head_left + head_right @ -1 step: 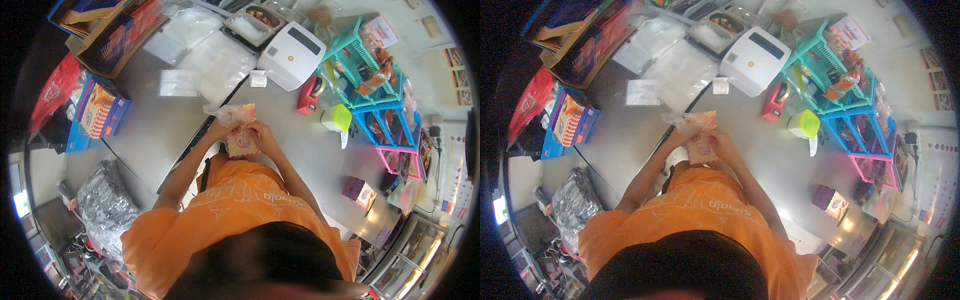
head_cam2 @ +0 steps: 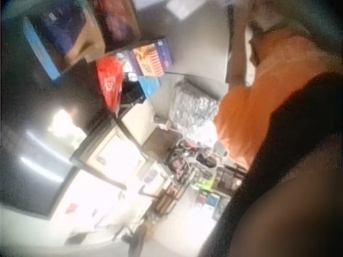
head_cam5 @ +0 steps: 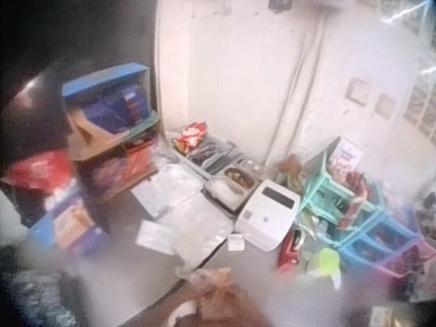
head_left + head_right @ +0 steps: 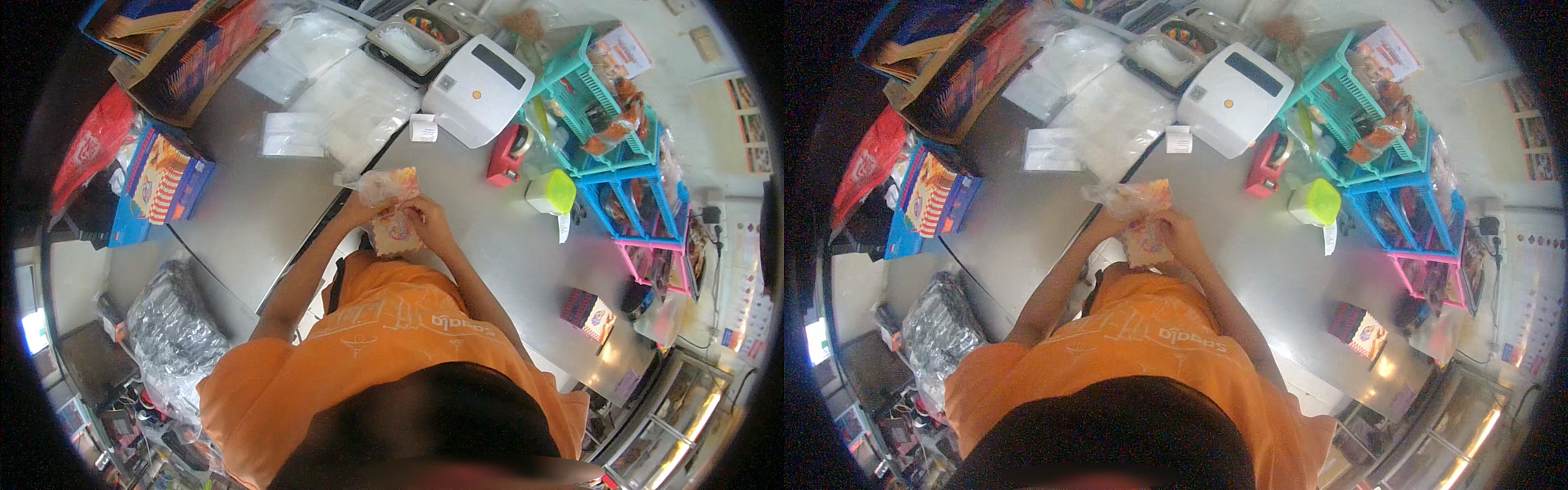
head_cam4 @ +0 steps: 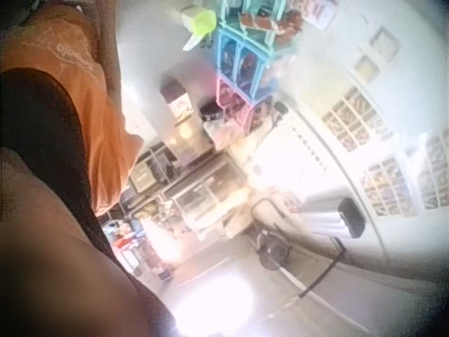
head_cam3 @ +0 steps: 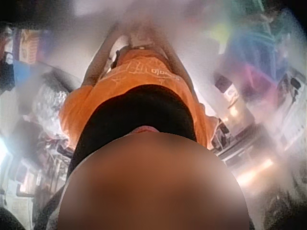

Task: The person places small snack boxes into clear plastic bags, seals them, and then attaches printed receipts to the packages. The person handles the snack boxes, plastic bags, and receipts one at a time on a metal counter.

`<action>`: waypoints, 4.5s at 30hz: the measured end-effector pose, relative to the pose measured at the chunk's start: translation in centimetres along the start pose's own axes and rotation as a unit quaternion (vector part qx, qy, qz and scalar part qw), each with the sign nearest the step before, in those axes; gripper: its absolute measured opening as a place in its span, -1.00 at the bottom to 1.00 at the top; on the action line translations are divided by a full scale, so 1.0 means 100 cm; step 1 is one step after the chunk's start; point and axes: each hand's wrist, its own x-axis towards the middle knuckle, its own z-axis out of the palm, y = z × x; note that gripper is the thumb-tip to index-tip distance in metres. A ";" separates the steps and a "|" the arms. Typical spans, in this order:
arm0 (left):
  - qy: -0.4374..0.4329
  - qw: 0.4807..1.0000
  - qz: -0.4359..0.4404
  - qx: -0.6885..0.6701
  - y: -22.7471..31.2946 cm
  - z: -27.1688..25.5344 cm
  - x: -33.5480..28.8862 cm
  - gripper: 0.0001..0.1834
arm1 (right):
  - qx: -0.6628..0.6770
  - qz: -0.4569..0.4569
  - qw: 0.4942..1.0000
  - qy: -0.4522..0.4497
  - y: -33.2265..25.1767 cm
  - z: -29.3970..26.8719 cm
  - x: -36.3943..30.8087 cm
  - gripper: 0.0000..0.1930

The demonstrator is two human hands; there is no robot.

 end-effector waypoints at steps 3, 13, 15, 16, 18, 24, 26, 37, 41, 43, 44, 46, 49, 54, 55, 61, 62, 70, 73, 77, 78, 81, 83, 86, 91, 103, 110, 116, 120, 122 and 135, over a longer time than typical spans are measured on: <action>-0.149 0.989 -0.016 0.014 0.017 -0.031 0.020 -0.53 | 0.058 0.122 0.990 0.043 -0.001 0.009 0.001 -0.75; -0.063 0.975 -0.214 -0.013 0.072 -0.056 0.040 -0.45 | -0.215 -0.141 0.966 -0.009 -0.001 0.018 0.004 -0.84; 0.039 0.981 -0.182 -0.050 0.086 -0.040 0.024 -0.61 | -0.207 -0.186 0.960 -0.012 0.000 0.018 0.004 -0.86; 0.037 0.982 -0.180 -0.033 0.088 -0.037 0.020 -0.68 | -0.150 -0.096 0.984 0.012 -0.001 0.020 0.005 -0.82; 0.027 0.982 -0.187 0.006 0.092 -0.031 0.009 -0.80 | -0.030 0.101 0.993 0.051 -0.002 0.024 0.007 -0.73; 0.056 0.992 -0.114 0.024 0.091 -0.031 -0.002 -0.88 | 0.205 0.099 0.954 0.197 -0.004 0.038 0.012 -0.50; 0.058 0.992 -0.106 0.036 0.090 -0.030 -0.002 -0.88 | 0.202 0.115 0.949 0.214 -0.003 0.038 0.011 -0.50; 0.020 0.992 -0.108 0.058 0.084 -0.026 0.001 -0.86 | 0.151 0.159 0.949 0.225 -0.009 0.038 0.010 -0.61; 0.039 0.992 -0.117 0.039 0.090 -0.028 0.001 -0.87 | 0.150 0.150 0.947 0.242 -0.004 0.041 0.010 -0.62; 0.029 0.989 -0.140 0.027 0.092 -0.028 0.002 -0.85 | 0.150 0.149 0.948 0.238 0.000 0.044 0.011 -0.64; 0.025 0.991 -0.128 0.033 0.091 -0.029 0.002 -0.85 | 0.139 0.144 0.950 0.240 0.002 0.045 0.011 -0.65; 0.019 0.993 -0.107 0.046 0.089 -0.030 0.002 -0.84 | 0.124 0.141 0.955 0.230 0.001 0.047 0.011 -0.69; 0.006 0.994 -0.099 0.035 0.085 -0.031 0.002 -0.83 | 0.127 0.124 0.964 0.199 -0.003 0.042 0.012 -0.74; -0.003 0.998 -0.069 -0.009 0.081 -0.032 0.003 -0.80 | 0.118 0.069 0.986 0.095 -0.005 0.017 0.017 -0.79; -0.009 0.997 -0.078 -0.010 0.081 -0.032 0.004 -0.78 | 0.028 0.035 0.997 0.065 -0.003 0.012 0.019 -0.79; -0.078 0.957 0.047 0.276 0.085 -0.031 -0.011 -0.63 | -0.264 -0.043 0.957 0.109 0.008 -0.016 0.043 -0.81; -0.097 0.958 0.043 0.266 0.084 -0.031 -0.017 -0.64 | -0.262 -0.020 0.947 0.183 0.009 -0.024 0.055 -0.82; -0.049 0.983 -0.027 0.174 0.070 -0.030 -0.054 -0.57 | -0.098 -0.131 0.984 -0.066 -0.012 -0.050 0.156 -0.87; -0.054 0.992 -0.048 0.104 0.078 -0.050 -0.056 -0.67 | -0.054 -0.144 0.982 -0.107 -0.020 -0.018 0.222 -0.90; 0.083 0.975 -0.194 0.070 0.090 -0.102 -0.065 -0.69 | -0.089 -0.228 0.968 -0.053 -0.005 0.038 0.343 -0.89; 0.174 0.966 -0.190 0.008 0.089 -0.117 -0.067 -0.67 | -0.121 -0.253 0.960 -0.015 0.003 0.053 0.373 -0.88; 0.285 0.922 -0.239 0.105 0.085 -0.152 -0.080 -0.58 | -0.176 -0.241 0.954 0.016 0.028 0.089 0.455 -0.85; 0.316 0.906 -0.192 0.206 0.078 -0.171 -0.091 -0.58 | -0.223 -0.190 0.955 -0.035 0.040 0.107 0.499 -0.79; 0.402 0.846 -0.332 0.110 0.064 -0.183 -0.109 -0.59 | -0.329 -0.098 0.932 -0.115 0.056 0.121 0.533 -0.68; 0.362 0.799 -0.350 0.329 0.024 -0.186 -0.126 -0.56 | -0.370 -0.105 0.923 -0.026 0.071 0.146 0.530 -0.71; 0.486 0.716 -0.321 0.385 0.041 -0.204 -0.094 -0.61 | 0.151 -0.093 0.983 0.047 0.089 0.124 0.511 -0.91; 0.431 0.878 -0.186 0.093 0.055 -0.231 -0.024 -0.73 | 0.228 -0.040 0.957 0.175 -0.002 0.052 0.512 -0.96; 0.235 0.940 -0.128 -0.213 0.070 -0.210 0.071 -0.60 | 0.170 -0.228 0.917 0.279 -0.145 -0.052 0.450 -0.86; 0.035 0.785 -0.097 -0.611 0.105 -0.184 0.140 -0.22 | -0.095 -0.340 0.895 0.273 -0.155 -0.065 0.332 -0.76; -0.016 0.672 -0.115 -0.731 0.121 -0.180 0.161 -0.21 | -0.162 -0.353 0.891 0.234 -0.141 -0.055 0.259 -0.74; -0.280 0.905 -0.069 -0.313 0.210 -0.038 0.106 -0.58 | -0.160 -0.015 0.920 0.357 -0.118 -0.123 -0.030 -0.31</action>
